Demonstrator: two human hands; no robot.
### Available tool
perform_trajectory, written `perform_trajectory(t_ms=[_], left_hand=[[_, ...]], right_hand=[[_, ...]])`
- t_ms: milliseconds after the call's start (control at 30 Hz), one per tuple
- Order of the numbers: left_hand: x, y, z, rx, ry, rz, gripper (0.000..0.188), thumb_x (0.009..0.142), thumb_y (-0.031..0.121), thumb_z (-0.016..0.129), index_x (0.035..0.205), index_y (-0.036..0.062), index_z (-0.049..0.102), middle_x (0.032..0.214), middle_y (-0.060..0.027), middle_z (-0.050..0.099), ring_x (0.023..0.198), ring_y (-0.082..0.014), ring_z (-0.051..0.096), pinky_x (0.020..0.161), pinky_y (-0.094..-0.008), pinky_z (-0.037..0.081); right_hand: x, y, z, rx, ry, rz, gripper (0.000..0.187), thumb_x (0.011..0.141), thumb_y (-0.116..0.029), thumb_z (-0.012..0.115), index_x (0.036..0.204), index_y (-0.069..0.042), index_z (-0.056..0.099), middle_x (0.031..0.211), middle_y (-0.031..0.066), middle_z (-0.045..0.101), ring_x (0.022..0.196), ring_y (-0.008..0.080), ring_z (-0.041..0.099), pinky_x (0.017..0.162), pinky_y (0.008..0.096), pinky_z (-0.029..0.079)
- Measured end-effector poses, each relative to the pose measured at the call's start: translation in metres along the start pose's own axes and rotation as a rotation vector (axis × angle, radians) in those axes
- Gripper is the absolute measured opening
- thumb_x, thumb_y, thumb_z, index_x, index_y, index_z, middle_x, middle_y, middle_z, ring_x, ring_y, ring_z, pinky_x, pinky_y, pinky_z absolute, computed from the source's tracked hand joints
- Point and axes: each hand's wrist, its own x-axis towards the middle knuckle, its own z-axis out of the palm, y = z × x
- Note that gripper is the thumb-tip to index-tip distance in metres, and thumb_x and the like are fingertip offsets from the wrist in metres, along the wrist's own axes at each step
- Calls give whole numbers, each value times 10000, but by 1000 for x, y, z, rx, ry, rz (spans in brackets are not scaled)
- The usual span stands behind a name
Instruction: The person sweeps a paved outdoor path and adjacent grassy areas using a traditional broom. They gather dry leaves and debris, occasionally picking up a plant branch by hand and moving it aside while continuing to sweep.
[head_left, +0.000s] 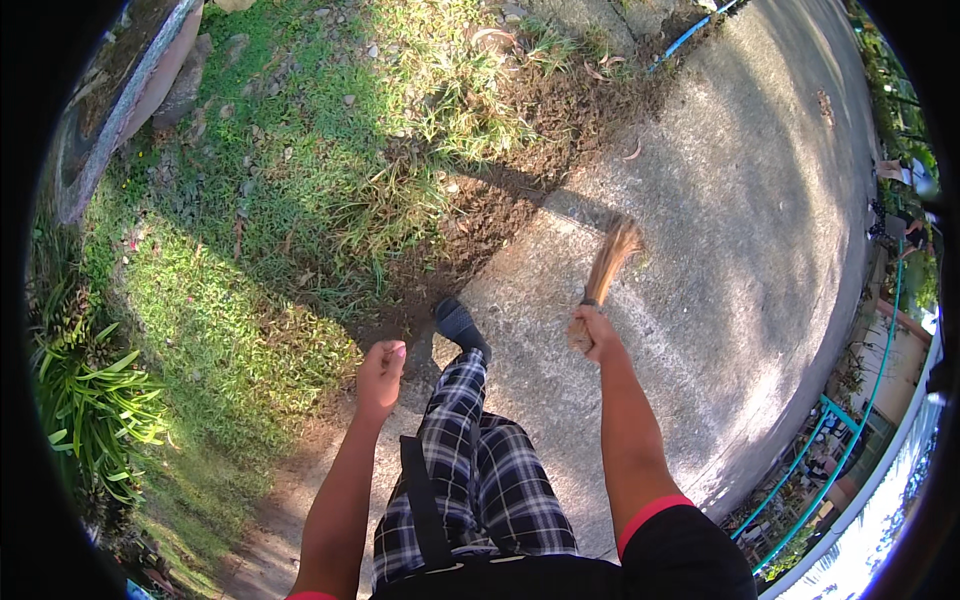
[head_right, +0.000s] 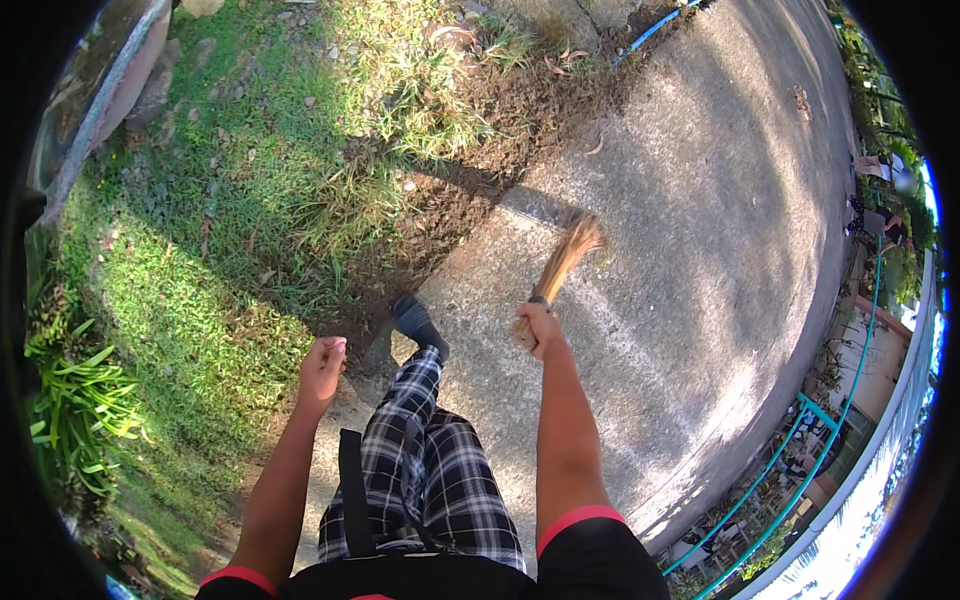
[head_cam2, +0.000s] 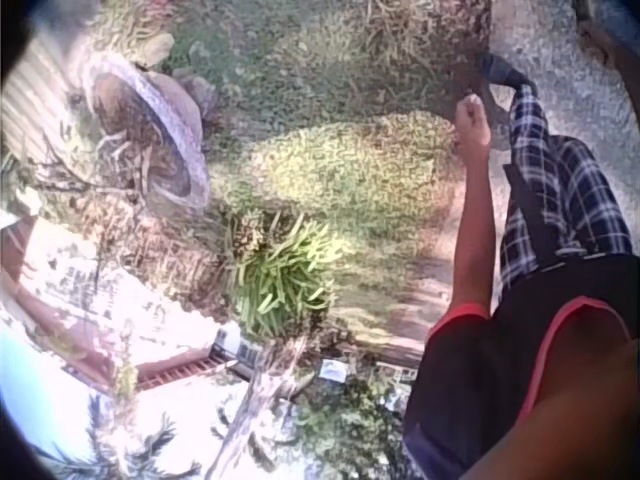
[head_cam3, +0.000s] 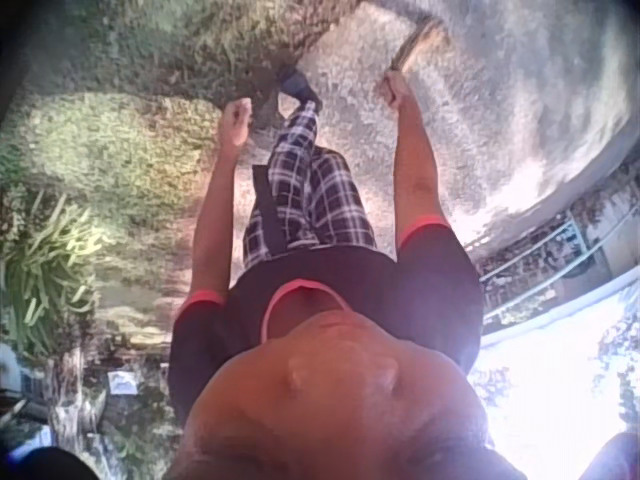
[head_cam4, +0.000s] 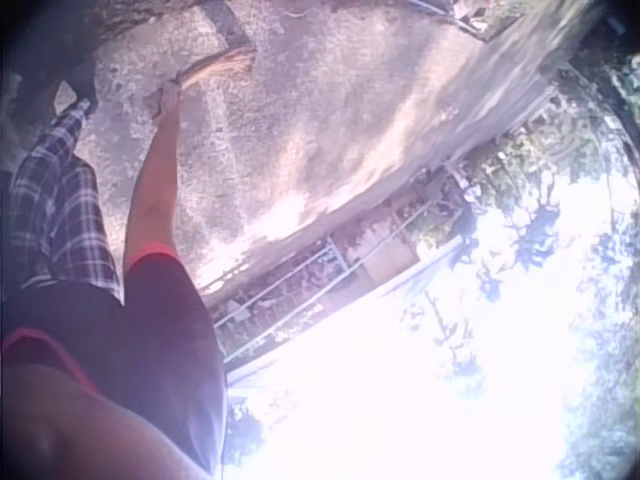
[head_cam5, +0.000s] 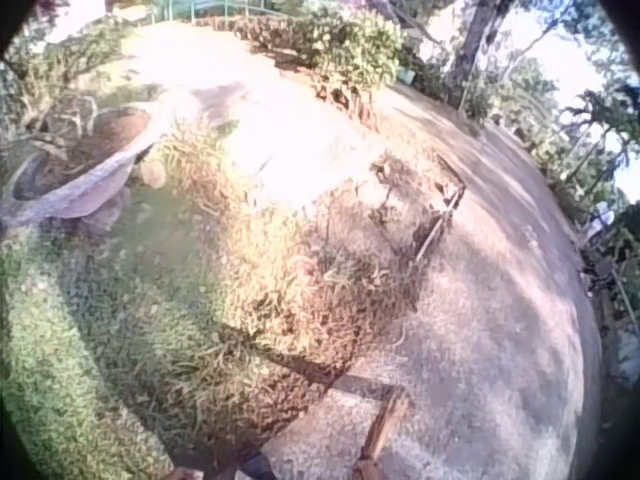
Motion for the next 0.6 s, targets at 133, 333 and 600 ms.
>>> perform_trajectory(t_ms=[133,333,600], left_hand=[[0,6,0,15,-3,-35,268,882,247,560,1006,10,570,757,-14,557,655,-80,499,603,-231,422],[8,29,3,-79,-13,-41,240,888,228,549,1010,22,568,758,5,538,665,-71,478,596,-221,405],[6,35,7,-97,22,18,225,891,204,541,1000,8,566,712,12,520,616,-58,444,564,-216,382]], right_hand=[[-7,26,72,-333,-584,36,821,683,-60,660,1352,-89,184,804,120,543,605,188,570,533,331,513],[-35,1,-84,-436,-696,-139,688,685,-66,666,1288,-67,336,789,94,551,631,176,581,564,318,515],[6,-65,-176,75,205,-45,195,734,-135,556,855,-90,409,678,87,518,548,203,546,477,336,502]])
